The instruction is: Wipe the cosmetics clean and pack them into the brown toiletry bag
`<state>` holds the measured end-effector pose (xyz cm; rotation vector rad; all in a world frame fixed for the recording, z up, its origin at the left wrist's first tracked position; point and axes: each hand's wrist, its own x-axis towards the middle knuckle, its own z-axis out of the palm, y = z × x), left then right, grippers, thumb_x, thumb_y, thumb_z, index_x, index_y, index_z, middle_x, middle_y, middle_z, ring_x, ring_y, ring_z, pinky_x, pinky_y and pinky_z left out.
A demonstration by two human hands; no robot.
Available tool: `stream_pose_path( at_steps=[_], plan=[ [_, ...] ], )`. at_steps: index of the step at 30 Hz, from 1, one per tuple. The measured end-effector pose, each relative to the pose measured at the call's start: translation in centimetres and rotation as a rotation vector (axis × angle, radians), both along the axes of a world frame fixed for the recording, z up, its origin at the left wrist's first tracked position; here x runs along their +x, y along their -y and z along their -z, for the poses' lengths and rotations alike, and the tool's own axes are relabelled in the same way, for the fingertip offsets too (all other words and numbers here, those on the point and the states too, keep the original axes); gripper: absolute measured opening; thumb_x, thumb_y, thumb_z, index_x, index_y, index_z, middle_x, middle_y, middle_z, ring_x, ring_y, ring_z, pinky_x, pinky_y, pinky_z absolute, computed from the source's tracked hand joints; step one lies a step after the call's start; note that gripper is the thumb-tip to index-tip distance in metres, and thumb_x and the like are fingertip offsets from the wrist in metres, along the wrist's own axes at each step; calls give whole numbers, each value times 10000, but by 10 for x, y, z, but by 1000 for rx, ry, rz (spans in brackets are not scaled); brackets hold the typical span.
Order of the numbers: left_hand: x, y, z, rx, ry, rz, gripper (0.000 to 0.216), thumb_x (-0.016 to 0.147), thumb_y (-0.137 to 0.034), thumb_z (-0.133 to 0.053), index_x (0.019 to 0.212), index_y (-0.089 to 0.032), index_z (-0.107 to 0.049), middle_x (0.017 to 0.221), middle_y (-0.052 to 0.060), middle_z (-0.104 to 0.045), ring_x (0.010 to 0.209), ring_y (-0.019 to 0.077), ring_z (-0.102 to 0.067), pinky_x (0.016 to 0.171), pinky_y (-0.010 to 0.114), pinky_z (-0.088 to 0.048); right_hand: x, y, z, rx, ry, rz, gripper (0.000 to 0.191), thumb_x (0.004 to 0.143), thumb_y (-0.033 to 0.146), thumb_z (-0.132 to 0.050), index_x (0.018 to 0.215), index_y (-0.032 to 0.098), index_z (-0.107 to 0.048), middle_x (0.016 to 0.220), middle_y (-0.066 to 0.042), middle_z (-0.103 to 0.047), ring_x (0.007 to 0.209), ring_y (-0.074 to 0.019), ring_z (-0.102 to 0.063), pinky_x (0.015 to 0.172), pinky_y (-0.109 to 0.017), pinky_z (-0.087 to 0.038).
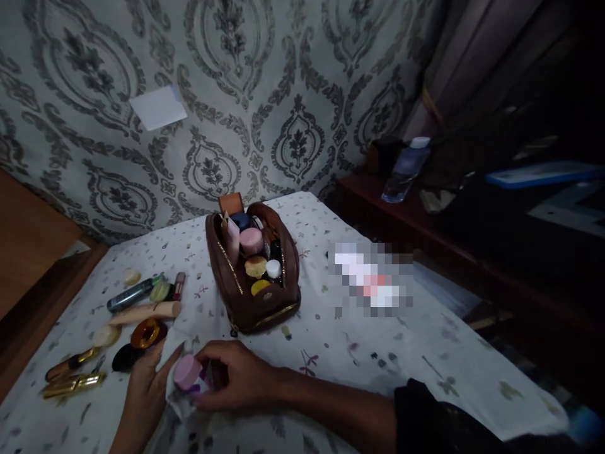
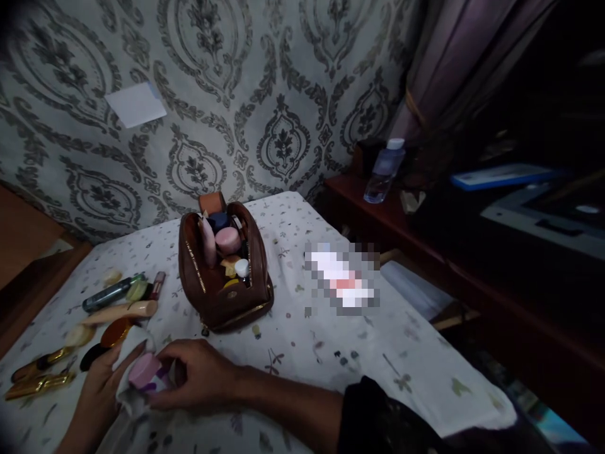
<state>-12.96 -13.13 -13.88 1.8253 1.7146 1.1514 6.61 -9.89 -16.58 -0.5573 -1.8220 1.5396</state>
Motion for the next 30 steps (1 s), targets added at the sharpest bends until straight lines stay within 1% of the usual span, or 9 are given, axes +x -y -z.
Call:
stream_pose_path(
  at_steps=[3,5,8,10,15,19,23,27,30],
  plan=[
    [-6,-5,12,53,-120,49,268,772,-410,-608,767,-166,-719,753,57,-767,670,239,-728,645,305,-613,1,0,2,3,5,16,466,617,412,-865,954,165,-657,708,70,-496,614,-71,-427,566,-190,-339],
    [-10,-7,23,68,-214,73,233,747,-347,-579,782,-166,-721,726,52,-763,637,239,-725,605,303,-609,3,0,1,8,1,10,433,630,357,-858,960,164,-655,710,70,-496,613,-71,-424,567,-193,-336],
    [-13,-7,39,69,-314,64,224,743,-296,-542,776,-159,-717,687,54,-754,576,230,-708,545,290,-590,4,1,-2,-1,1,-5,353,657,251,-823,948,161,-645,680,77,-482,610,-72,-417,571,-196,-336],
    [-11,-7,44,86,-350,56,230,742,-305,-539,771,-159,-714,692,58,-753,561,226,-697,543,293,-585,5,1,-4,1,5,-12,326,667,229,-805,938,164,-635,664,82,-469,607,-73,-414,572,-196,-338],
    [2,-5,31,105,-365,52,186,718,-324,-519,662,-191,-636,593,15,-686,514,197,-636,501,266,-533,5,2,-4,23,-62,3,325,648,272,-814,893,174,-624,689,74,-485,604,-74,-422,575,-197,-344],
    [12,-4,19,31,-324,90,186,737,-295,-491,571,-211,-497,490,-36,-557,444,148,-540,444,222,-439,4,3,-4,-6,-143,1,366,690,437,-795,879,170,-631,733,45,-524,623,-85,-435,595,-213,-360],
    [15,-5,16,20,-330,119,152,715,-294,-488,587,-213,-494,493,-38,-550,451,148,-542,447,220,-429,5,4,-7,-8,-159,-17,485,694,591,-764,882,159,-652,777,10,-567,673,-102,-473,638,-233,-395],
    [12,-6,20,15,-336,131,212,767,-329,-466,595,-216,-517,502,-24,-571,460,157,-561,460,228,-460,7,4,-10,-18,-134,-17,426,706,520,-768,924,166,-676,839,-11,-616,696,-109,-512,643,-231,-417],
    [6,-7,25,87,-346,175,256,817,-379,-469,672,-212,-597,575,1,-656,493,170,-618,482,233,-495,11,2,-13,-47,-102,-12,367,716,402,-765,993,172,-691,876,-16,-642,720,-115,-535,670,-231,-437]
  ],
)
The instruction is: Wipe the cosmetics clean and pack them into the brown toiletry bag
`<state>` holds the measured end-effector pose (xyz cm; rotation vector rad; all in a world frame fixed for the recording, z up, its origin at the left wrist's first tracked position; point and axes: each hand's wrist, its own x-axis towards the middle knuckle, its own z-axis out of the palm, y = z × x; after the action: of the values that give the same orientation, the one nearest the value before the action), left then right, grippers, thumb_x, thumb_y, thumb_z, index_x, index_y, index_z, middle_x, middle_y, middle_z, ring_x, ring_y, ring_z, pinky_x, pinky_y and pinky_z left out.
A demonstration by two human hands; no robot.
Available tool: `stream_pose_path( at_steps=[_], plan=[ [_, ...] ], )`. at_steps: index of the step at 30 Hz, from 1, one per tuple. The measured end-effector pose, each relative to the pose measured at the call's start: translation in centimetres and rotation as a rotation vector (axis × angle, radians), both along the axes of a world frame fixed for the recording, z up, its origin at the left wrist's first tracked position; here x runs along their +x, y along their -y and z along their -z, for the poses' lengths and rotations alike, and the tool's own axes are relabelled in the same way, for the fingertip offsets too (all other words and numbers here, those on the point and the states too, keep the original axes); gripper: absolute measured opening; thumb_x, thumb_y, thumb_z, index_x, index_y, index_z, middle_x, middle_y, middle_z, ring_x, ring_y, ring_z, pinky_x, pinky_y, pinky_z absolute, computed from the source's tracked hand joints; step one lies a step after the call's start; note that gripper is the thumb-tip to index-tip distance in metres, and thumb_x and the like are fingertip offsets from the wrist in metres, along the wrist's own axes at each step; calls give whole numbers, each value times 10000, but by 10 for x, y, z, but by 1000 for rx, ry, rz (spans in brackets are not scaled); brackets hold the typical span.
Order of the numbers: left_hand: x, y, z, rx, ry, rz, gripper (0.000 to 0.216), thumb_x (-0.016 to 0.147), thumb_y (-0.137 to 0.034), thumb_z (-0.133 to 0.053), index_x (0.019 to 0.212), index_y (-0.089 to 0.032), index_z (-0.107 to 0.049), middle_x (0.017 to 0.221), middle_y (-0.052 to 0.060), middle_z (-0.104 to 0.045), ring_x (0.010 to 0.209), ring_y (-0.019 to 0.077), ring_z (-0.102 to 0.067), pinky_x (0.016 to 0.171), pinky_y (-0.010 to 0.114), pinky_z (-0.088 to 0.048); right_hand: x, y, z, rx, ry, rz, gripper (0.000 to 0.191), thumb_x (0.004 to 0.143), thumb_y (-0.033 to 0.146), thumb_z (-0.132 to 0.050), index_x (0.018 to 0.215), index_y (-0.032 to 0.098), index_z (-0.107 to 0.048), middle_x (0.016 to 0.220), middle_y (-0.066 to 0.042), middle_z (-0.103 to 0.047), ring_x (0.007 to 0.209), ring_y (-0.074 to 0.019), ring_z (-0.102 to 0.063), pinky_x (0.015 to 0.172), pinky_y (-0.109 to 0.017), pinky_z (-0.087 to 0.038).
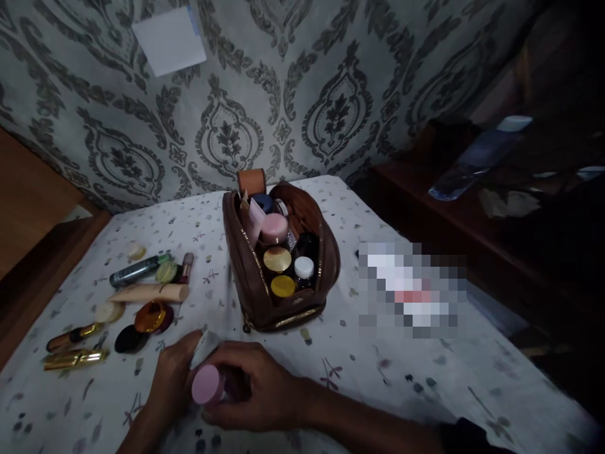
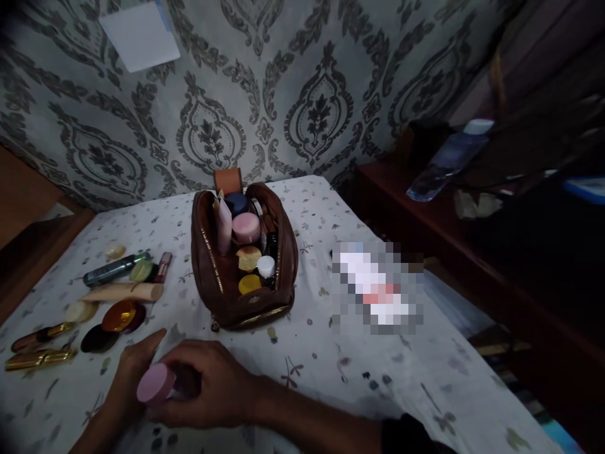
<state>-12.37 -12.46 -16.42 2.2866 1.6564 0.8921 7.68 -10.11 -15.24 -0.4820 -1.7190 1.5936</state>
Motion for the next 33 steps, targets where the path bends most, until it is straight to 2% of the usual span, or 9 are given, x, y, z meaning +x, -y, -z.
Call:
stream_pose_path(
  at_steps=[3,6,11,15,19,24,26,29,33],
  plan=[
    [-6,-1,6,77,-17,62,311,871,-430,-458,757,-211,-648,649,13,-707,530,175,-663,491,224,-510,3,-2,-2,-40,38,-3,438,728,365,-757,1121,186,-683,935,-26,-674,783,-130,-575,743,-245,-466],
    [-8,-2,8,96,-27,92,361,924,-445,-436,741,-211,-640,624,1,-692,500,155,-650,472,202,-494,3,-4,-3,-42,55,13,500,748,357,-744,1207,181,-656,1001,-53,-692,845,-146,-612,800,-260,-484],
    [-9,-5,4,-46,62,150,426,978,-416,-380,655,-208,-562,553,-21,-605,451,122,-583,440,183,-445,6,-5,-13,-11,100,63,408,775,353,-717,1143,184,-672,973,-62,-704,840,-153,-633,794,-265,-503],
    [-20,-1,9,-98,76,225,263,963,-316,-443,761,-208,-571,605,-32,-617,499,114,-609,482,170,-460,21,-4,-39,21,213,97,336,785,341,-730,1086,209,-663,923,-38,-702,813,-149,-642,756,-259,-515],
    [-29,4,20,-68,53,260,206,968,-358,-463,939,-209,-603,754,7,-701,621,142,-684,573,181,-525,48,-4,-77,138,251,322,284,817,292,-713,1080,252,-612,924,-43,-693,808,-170,-662,724,-293,-550],
    [-28,2,22,19,57,298,249,989,-395,-428,976,-221,-606,772,12,-724,619,144,-703,552,173,-537,75,-24,-129,436,277,827,266,854,288,-702,1095,281,-590,969,-56,-670,827,-198,-665,685,-328,-565],
    [-28,1,23,81,45,311,269,987,-408,-426,1037,-220,-612,822,27,-748,665,158,-727,572,180,-556,81,-39,-142,544,308,956,244,831,281,-729,1042,268,-608,950,-31,-655,798,-175,-650,683,-306,-557],
    [-31,1,26,102,26,298,293,985,-416,-419,1042,-228,-637,838,35,-762,677,169,-735,574,190,-569,86,-62,-147,633,426,969,271,823,347,-734,1035,228,-614,955,-31,-652,775,-169,-637,668,-297,-551],
    [-35,1,29,95,38,271,349,967,-486,-441,999,-239,-685,870,45,-773,694,179,-739,594,203,-583,90,-85,-137,715,587,899,338,880,400,-654,1129,180,-593,1002,-63,-657,817,-181,-638,669,-290,-530]
  ],
)
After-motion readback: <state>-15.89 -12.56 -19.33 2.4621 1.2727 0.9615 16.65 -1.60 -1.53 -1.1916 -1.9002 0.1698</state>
